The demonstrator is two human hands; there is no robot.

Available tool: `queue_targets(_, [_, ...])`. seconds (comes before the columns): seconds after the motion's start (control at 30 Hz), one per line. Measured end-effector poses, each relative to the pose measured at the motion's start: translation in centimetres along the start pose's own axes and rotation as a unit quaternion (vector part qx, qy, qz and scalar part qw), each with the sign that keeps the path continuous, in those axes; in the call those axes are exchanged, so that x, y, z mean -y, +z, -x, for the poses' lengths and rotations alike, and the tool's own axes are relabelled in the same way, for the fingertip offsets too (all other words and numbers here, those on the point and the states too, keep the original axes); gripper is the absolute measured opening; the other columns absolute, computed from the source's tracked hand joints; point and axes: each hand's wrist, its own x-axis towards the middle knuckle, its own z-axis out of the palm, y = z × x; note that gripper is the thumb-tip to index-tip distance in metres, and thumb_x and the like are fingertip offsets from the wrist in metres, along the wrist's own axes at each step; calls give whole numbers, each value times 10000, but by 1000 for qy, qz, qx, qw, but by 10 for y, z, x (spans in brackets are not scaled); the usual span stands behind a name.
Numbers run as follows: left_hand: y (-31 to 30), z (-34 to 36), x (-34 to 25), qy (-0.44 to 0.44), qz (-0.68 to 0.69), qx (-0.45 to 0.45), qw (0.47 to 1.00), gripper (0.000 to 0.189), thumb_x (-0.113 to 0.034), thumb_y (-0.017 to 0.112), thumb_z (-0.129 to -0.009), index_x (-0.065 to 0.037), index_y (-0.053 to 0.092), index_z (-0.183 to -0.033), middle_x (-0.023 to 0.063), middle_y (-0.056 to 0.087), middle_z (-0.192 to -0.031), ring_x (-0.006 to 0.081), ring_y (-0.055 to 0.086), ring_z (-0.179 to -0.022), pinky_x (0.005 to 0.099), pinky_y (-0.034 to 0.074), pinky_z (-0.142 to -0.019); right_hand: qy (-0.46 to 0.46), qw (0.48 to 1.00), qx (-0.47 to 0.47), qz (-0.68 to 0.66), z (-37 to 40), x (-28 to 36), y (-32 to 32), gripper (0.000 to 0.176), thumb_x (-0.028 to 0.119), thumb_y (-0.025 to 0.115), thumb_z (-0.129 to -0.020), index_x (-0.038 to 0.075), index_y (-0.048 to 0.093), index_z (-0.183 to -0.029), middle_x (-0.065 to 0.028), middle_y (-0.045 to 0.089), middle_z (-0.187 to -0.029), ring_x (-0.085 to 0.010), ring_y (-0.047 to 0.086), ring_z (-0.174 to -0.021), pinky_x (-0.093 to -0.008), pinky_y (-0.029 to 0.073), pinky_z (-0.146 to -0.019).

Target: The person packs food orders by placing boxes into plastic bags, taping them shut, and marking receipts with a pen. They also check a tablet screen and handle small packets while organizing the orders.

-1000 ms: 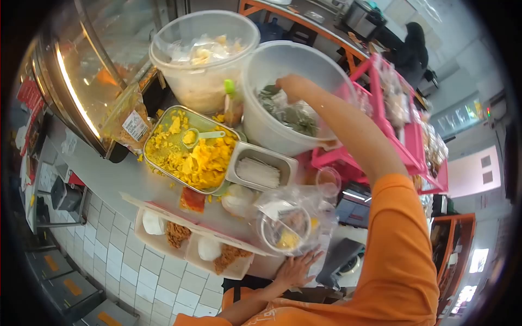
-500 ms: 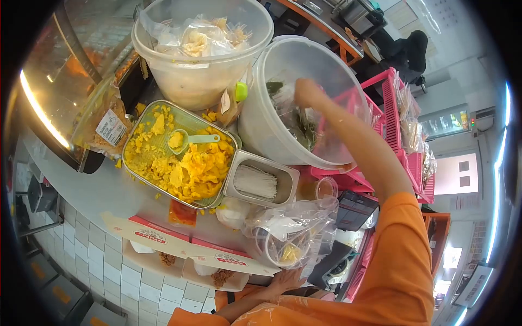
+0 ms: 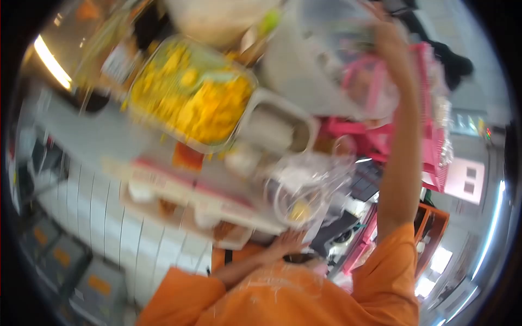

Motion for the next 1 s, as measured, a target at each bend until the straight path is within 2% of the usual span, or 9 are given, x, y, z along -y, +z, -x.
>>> queue_targets(0.07, [2,0,-1,-2,-40,1,999,685,-577,532,-953,-20,574,-1350,129,662,-1163,327,593,-1043,432,473,-925,90,966,104,219,27,112,-79,206,141,644,-891,44,621,-1071,-101,652,-1075,-264,629,-981,-389,489,-921])
queue_targets(0.13, [-48,-32,1,-47,39,277,959,716,-549,457,-985,-57,407,-1503,106,480,-1484,261,451,-1346,446,331,-1114,570,820,44,18,-7,270,-88,272,309,529,-1042,67,620,-1125,-90,672,-993,-250,646,-767,-348,553,-811])
queue_targets(0.17, [-59,-37,-1,-18,16,298,954,707,-521,431,-996,-78,360,-1542,85,414,-1561,231,403,-1412,454,273,-1164,400,825,74,-394,58,257,-82,400,421,498,-1039,55,640,-962,-88,636,-848,-218,579,-675,-338,483,-656])
queue_targets(0.2, [-40,-29,3,-25,13,293,956,707,-521,431,-996,-78,360,-1542,85,414,-1561,231,403,-1412,454,273,-1164,151,666,88,-725,121,242,-75,577,534,466,-1036,44,659,-800,-86,601,-703,-186,513,-583,-328,413,-501])
queue_targets(0.27, [11,-10,12,93,-206,41,973,672,-448,384,-1009,-113,294,-1584,53,331,-1625,200,325,-1473,468,162,-1212,334,776,119,-522,87,355,-74,506,404,527,-998,24,539,-664,-82,529,-645,-229,503,-537,-375,368,-517])
queue_targets(0.6, [9,-23,19,93,-194,-61,975,803,-478,587,-904,-53,347,-1541,114,395,-1569,215,414,-1398,391,330,-1079,209,926,-40,-312,137,436,-2,500,295,909,-716,83,671,-1102,-39,606,-743,-196,564,-601,-288,448,-525])
queue_targets(0.73, [-17,-20,10,98,-174,-38,979,889,-459,687,-832,-42,348,-1540,132,399,-1570,240,423,-1397,405,337,-1075,40,911,-238,-334,94,466,52,377,212,861,-771,59,652,-1045,-86,614,-819,-284,616,-771,-378,512,-677])
queue_targets(0.9, [-46,-26,-9,61,-59,62,994,1077,-466,823,-673,-46,346,-1542,148,396,-1575,317,383,-1425,493,313,-1048,227,796,-243,-506,177,486,-9,347,117,823,-818,17,647,-1101,-121,647,-922,-275,624,-814,-329,506,-786])
queue_targets(1.0, [-37,-27,-10,92,-143,69,983,1071,-510,789,-698,-20,339,-1537,81,310,-1628,265,348,-1420,460,325,-1036,367,855,-276,-242,327,455,-59,280,-1,739,-859,4,603,-1104,-85,645,-949,-185,624,-865,-313,510,-788])
